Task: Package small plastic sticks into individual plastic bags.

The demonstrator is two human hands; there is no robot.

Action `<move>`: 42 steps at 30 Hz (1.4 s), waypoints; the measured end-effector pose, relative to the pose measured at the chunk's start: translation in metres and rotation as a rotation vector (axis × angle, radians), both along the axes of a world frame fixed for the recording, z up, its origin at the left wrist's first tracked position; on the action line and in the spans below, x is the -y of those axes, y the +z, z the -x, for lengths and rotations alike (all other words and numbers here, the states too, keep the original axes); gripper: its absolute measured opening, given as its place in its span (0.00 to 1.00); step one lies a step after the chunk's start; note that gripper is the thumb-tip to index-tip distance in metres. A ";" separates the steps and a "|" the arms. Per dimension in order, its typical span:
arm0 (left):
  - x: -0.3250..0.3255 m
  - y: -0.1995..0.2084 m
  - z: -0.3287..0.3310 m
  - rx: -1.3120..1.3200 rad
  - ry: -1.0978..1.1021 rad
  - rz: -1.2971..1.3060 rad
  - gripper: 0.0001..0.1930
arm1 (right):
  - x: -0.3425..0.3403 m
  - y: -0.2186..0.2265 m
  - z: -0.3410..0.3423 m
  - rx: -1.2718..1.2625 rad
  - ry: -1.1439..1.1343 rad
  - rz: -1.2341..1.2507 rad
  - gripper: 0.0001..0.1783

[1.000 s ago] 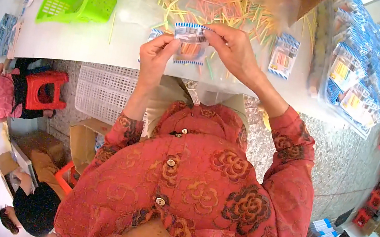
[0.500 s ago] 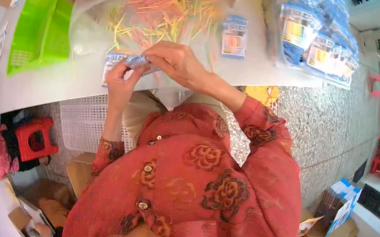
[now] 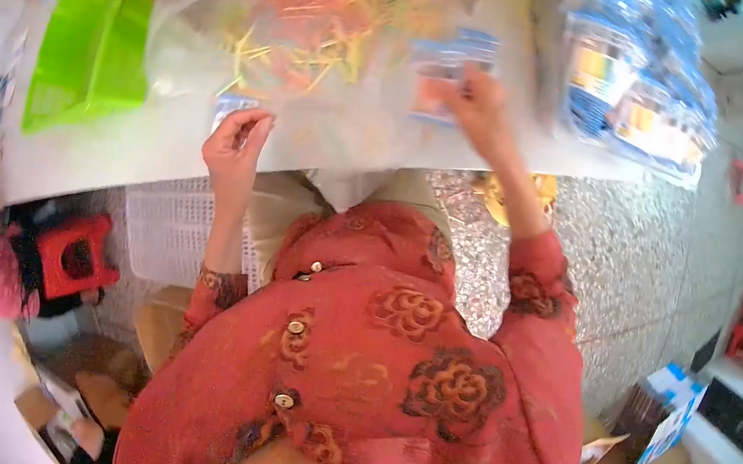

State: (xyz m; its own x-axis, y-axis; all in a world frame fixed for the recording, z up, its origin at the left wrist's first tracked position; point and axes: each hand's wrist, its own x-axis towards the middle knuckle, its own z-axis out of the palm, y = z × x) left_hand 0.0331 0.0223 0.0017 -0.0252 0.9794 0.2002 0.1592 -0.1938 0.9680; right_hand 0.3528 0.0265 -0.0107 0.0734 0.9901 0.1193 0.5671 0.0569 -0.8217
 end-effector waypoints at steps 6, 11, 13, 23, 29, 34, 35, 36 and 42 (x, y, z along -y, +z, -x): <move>-0.010 -0.017 0.053 -0.398 0.362 -0.171 0.10 | 0.001 -0.012 -0.044 0.157 -0.127 0.088 0.12; -0.015 -0.029 0.074 -0.733 0.500 -0.200 0.16 | 0.001 -0.025 -0.035 0.257 -0.239 -0.161 0.19; -0.016 -0.037 0.080 -0.841 0.507 -0.207 0.18 | 0.000 -0.017 -0.027 0.292 -0.306 -0.158 0.23; -0.024 -0.049 0.079 -0.732 0.457 -0.014 0.13 | 0.004 0.003 -0.022 0.380 -0.340 -0.337 0.20; -0.025 -0.056 0.091 -0.573 0.486 0.008 0.09 | 0.001 0.020 -0.004 0.313 -0.218 -0.363 0.13; -0.022 -0.041 0.091 -0.564 0.507 -0.128 0.08 | -0.004 0.034 0.021 0.285 -0.147 -0.421 0.12; -0.021 -0.036 0.091 -0.531 0.507 -0.158 0.08 | -0.005 0.038 0.028 0.285 -0.147 -0.422 0.12; -0.020 -0.034 0.091 -0.498 0.508 -0.187 0.07 | -0.006 0.041 0.036 0.252 -0.107 -0.419 0.10; -0.015 -0.029 0.092 -0.140 0.456 0.100 0.07 | -0.016 0.041 0.078 0.206 0.125 -0.475 0.11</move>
State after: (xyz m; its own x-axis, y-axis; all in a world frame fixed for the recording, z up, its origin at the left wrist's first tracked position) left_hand -0.0584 0.0377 -0.0271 -0.4356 0.8896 0.1375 0.3364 0.0191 0.9415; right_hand 0.2745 0.0424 0.0307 -0.1136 0.8233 0.5562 0.6791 0.4730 -0.5613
